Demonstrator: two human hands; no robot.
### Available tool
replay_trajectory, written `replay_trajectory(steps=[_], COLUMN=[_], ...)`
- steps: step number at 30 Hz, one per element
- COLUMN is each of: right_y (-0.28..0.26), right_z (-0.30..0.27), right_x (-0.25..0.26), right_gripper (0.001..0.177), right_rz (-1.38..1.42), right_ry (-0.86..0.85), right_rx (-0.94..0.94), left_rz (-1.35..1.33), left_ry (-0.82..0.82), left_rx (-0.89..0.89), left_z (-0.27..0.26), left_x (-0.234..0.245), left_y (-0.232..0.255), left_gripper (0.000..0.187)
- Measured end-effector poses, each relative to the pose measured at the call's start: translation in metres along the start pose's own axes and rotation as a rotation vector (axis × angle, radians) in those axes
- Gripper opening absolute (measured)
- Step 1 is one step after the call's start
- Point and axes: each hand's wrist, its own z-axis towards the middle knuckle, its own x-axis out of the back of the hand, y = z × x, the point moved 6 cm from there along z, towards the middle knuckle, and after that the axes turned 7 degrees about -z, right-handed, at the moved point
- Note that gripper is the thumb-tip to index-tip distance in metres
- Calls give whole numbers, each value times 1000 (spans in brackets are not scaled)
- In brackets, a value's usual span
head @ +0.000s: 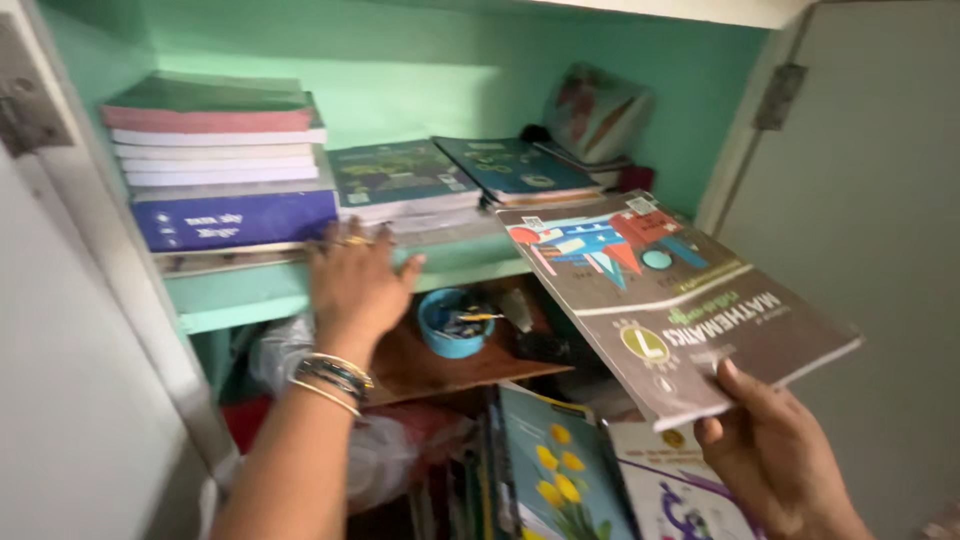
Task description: The person organizes books and notebooks on a shelf by picking them up from a pile and placing them into sorted stacks on the shelf by hand.
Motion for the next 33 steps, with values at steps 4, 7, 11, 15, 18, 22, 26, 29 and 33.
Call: replay_trajectory(steps=[4,7,11,15,18,22,26,29,33], right_y=[11,32,73,110,130,129,102,84,102], right_z=[40,82,157,202,219,220,204,190,204], right_x=[-89,-160,-259,-320,-314,-297,-294,-291,-302], right_gripper=[21,17,22,31,35,41,39,34,51], right_rz=[-15,9,136,-2,-45,-196,-1032,-1300,-1462], right_ry=[-79,-167,-380,-605,-557,-453,-117,7,-287], right_rx=[-11,-33,-147,-186,-198,-85,395,790,924], left_rz=[-34,-28,-90,-19,-36,-84,-63,-79,-72], left_ry=[-163,-313,-369,-235,-166,-246,-183,-197,-129], left_rx=[134,200,224,135,97,169,135,148,126], left_z=[-3,-6,-4,-2,-1,-7,-7,-6,-6], left_x=[-15,-14,-12,-8,-8,-12,-7,-9,-8], left_y=[-4,-4,-4,-3,-1,-3,0,-2,-2], left_gripper=[65,65,71,75,72,70,69,70,67])
